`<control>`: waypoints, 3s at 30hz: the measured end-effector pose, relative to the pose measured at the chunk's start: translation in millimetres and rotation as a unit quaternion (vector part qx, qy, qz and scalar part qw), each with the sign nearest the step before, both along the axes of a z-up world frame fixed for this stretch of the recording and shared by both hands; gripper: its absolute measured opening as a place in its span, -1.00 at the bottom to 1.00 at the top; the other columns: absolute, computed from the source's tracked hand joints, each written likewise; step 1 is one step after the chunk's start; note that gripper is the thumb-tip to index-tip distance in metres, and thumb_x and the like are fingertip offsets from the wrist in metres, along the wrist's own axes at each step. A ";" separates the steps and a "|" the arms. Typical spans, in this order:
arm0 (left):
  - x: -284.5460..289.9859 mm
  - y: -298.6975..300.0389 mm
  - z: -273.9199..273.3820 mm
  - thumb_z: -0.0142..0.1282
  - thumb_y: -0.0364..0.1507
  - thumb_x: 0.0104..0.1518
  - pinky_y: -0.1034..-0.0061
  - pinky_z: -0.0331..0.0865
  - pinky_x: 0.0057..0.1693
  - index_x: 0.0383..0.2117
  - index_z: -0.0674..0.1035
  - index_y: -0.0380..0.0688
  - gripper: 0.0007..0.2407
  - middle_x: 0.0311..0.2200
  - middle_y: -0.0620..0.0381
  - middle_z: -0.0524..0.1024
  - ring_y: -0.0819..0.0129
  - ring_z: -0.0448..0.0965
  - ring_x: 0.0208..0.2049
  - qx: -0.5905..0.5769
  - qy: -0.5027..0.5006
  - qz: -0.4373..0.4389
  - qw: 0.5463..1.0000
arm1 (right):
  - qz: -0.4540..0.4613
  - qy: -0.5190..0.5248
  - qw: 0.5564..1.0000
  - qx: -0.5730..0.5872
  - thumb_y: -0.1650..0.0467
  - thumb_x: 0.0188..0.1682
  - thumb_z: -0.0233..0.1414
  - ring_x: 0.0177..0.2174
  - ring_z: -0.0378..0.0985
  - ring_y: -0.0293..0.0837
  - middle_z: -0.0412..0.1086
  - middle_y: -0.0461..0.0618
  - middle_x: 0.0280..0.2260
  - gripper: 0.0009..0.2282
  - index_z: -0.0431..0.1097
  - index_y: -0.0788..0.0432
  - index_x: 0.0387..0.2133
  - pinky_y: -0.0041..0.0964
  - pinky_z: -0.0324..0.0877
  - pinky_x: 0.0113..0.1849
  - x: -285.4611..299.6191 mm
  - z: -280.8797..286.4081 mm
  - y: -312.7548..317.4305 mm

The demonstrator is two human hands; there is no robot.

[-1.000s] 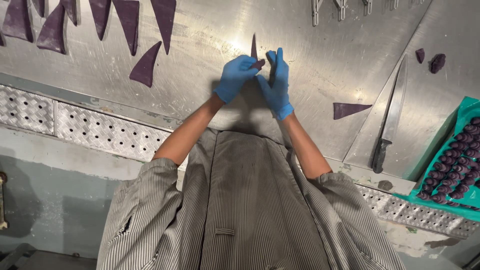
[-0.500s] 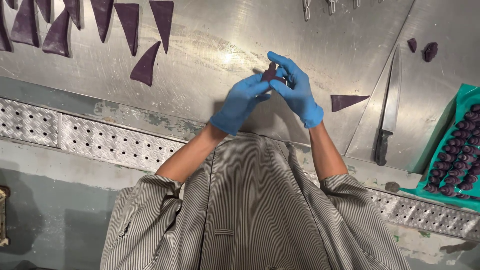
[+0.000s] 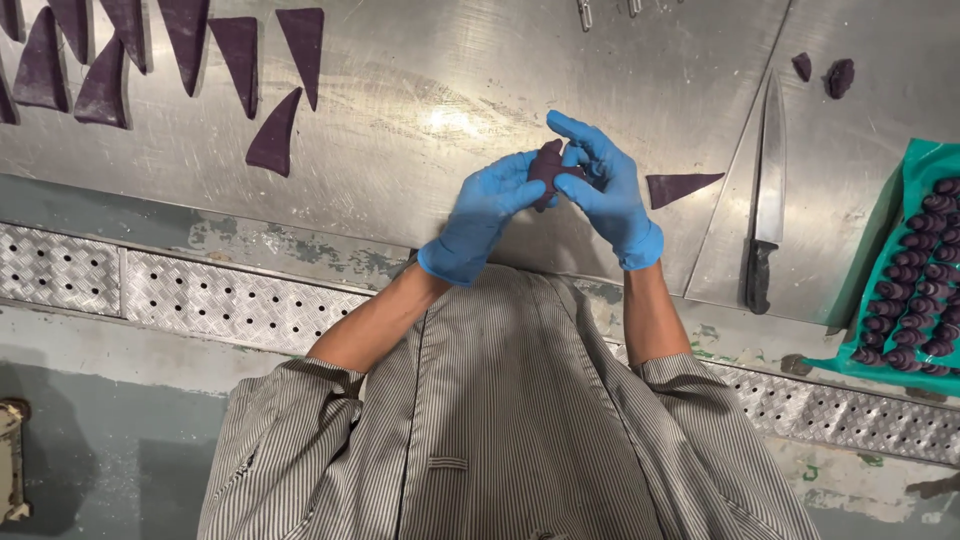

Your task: Rolling and shaping purple pastry triangles on a stainless steel work surface.

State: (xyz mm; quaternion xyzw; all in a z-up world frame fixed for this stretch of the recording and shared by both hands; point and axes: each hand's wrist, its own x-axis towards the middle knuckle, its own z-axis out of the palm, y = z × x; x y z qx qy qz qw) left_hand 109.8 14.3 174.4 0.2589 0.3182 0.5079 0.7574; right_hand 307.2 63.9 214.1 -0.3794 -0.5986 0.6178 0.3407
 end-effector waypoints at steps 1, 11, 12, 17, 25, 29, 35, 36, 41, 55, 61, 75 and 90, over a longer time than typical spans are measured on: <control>3.2 -1.2 -1.9 0.14 -0.54 0.25 0.50 0.47 0.08 0.18 0.44 -0.45 -0.63 -0.15 -0.01 0.59 0.38 0.59 -0.15 0.001 0.000 -0.002 1.000 | -0.002 0.000 1.000 0.001 0.49 -0.03 0.14 -0.29 0.28 -0.39 0.22 -0.23 -0.25 -0.42 0.24 0.24 0.33 -0.52 0.25 -0.18 4.8 -1.3 -0.7; 33.6 -0.6 19.2 0.10 -0.53 0.25 0.47 0.45 0.15 0.20 0.38 -0.47 -0.60 0.01 -0.01 0.54 0.37 0.57 -0.02 -0.048 -0.050 0.004 0.998 | -0.025 0.038 0.999 -0.023 0.55 -0.01 0.06 -0.35 0.23 -0.39 0.20 -0.20 -0.35 -0.44 0.22 0.28 0.34 -0.52 0.22 -0.25 37.0 -0.3 -7.9; 38.1 -0.7 16.9 0.12 -0.52 0.25 0.44 0.45 0.15 0.20 0.38 -0.48 -0.59 0.01 -0.03 0.54 0.34 0.57 -0.02 -0.057 -0.053 0.007 0.997 | -0.042 0.031 0.998 -0.030 0.56 -0.02 0.02 -0.35 0.24 -0.39 0.21 -0.20 -0.34 -0.44 0.21 0.29 0.34 -0.52 0.22 -0.25 41.3 0.4 -8.7; 56.4 -1.9 15.2 0.15 -0.47 0.28 0.45 0.42 0.17 0.26 0.37 -0.48 -0.55 0.01 -0.03 0.52 0.36 0.53 -0.01 -0.044 -0.089 -0.036 0.994 | -0.048 0.046 0.998 -0.020 0.58 -0.02 0.04 -0.34 0.24 -0.39 0.20 -0.20 -0.33 -0.43 0.20 0.29 0.34 -0.52 0.23 -0.23 59.5 6.1 -11.5; 82.6 3.2 42.5 0.16 -0.42 0.22 0.44 0.41 0.20 0.23 0.37 -0.46 -0.52 0.02 -0.01 0.54 0.37 0.54 0.04 -0.068 -0.068 -0.064 0.993 | -0.078 0.063 0.994 -0.043 0.56 -0.03 0.04 -0.38 0.24 -0.40 0.24 -0.20 -0.39 -0.42 0.18 0.31 0.35 -0.51 0.20 -0.28 90.2 5.5 -14.6; 94.6 5.5 45.5 0.18 -0.44 0.26 0.45 0.38 0.20 0.24 0.38 -0.46 -0.54 0.00 -0.01 0.53 0.37 0.52 0.01 -0.051 -0.068 -0.050 0.995 | -0.075 0.076 0.994 -0.035 0.56 -0.02 0.04 -0.34 0.26 -0.39 0.23 -0.20 -0.36 -0.42 0.19 0.32 0.35 -0.50 0.22 -0.23 102.8 2.7 -14.1; 107.0 -0.3 39.5 0.16 -0.45 0.26 0.47 0.37 0.18 0.22 0.42 -0.44 -0.57 -0.02 0.02 0.54 0.40 0.52 -0.02 -0.060 -0.060 -0.054 0.995 | -0.092 0.079 0.992 -0.040 0.57 -0.04 0.02 -0.37 0.22 -0.39 0.24 -0.18 -0.37 -0.42 0.19 0.32 0.35 -0.51 0.18 -0.27 112.8 7.3 -17.4; 108.2 -2.9 32.6 0.16 -0.47 0.31 0.47 0.35 0.19 0.24 0.43 -0.48 -0.58 -0.04 -0.03 0.54 0.38 0.50 -0.02 -0.049 -0.050 -0.056 0.996 | -0.085 0.087 0.992 -0.046 0.57 -0.03 0.04 -0.36 0.22 -0.39 0.22 -0.18 -0.36 -0.42 0.17 0.33 0.35 -0.52 0.18 -0.27 112.1 10.5 -18.2; 110.1 1.8 61.8 0.14 -0.44 0.25 0.46 0.38 0.21 0.19 0.42 -0.39 -0.60 -0.02 0.03 0.55 0.39 0.54 0.00 -0.057 -0.051 -0.069 0.995 | -0.110 0.085 0.990 -0.013 0.58 -0.03 0.00 -0.36 0.27 -0.36 0.24 -0.17 -0.38 -0.43 0.18 0.34 0.34 -0.50 0.22 -0.26 117.8 8.1 -21.4; 111.7 -1.1 65.6 0.07 -0.44 0.26 0.31 0.37 0.31 0.21 0.40 -0.37 -0.60 0.08 0.01 0.48 0.34 0.50 0.10 -0.085 -0.090 -0.111 0.986 | -0.167 0.082 0.982 -0.003 0.62 -0.04 -0.02 -0.35 0.26 -0.36 0.25 -0.17 -0.37 -0.42 0.19 0.34 0.35 -0.51 0.27 -0.19 116.1 -1.7 -37.7; 112.6 -5.1 55.1 0.14 -0.48 0.33 0.36 0.31 0.27 0.30 0.38 -0.43 -0.56 0.00 -0.03 0.49 0.32 0.47 0.04 -0.041 -0.056 -0.110 0.992 | -0.172 0.067 0.983 -0.003 0.64 -0.05 -0.02 -0.32 0.28 -0.36 0.28 -0.16 -0.36 -0.42 0.18 0.34 0.34 -0.52 0.25 -0.16 115.7 0.9 -43.0; 122.3 -5.9 76.7 0.14 -0.50 0.16 0.46 0.34 0.20 0.20 0.38 -0.28 -0.57 -0.04 0.14 0.56 0.43 0.54 -0.05 -0.059 -0.040 -0.070 0.995 | -0.235 0.048 0.971 0.013 0.63 -0.01 0.01 -0.29 0.29 -0.39 0.31 -0.18 -0.32 -0.47 0.22 0.33 0.31 -0.45 0.26 -0.07 119.6 -12.4 -57.2; 110.8 -3.7 63.1 -0.02 -0.42 0.33 0.38 0.36 0.27 0.20 0.42 -0.41 -0.63 0.00 0.00 0.56 0.29 0.55 0.03 -0.149 -0.123 -0.109 0.975 | -0.284 0.021 0.954 0.088 0.60 0.06 0.06 -0.21 0.34 -0.36 0.32 -0.15 -0.26 -0.51 0.19 0.38 0.31 -0.36 0.28 0.18 90.3 8.6 -76.4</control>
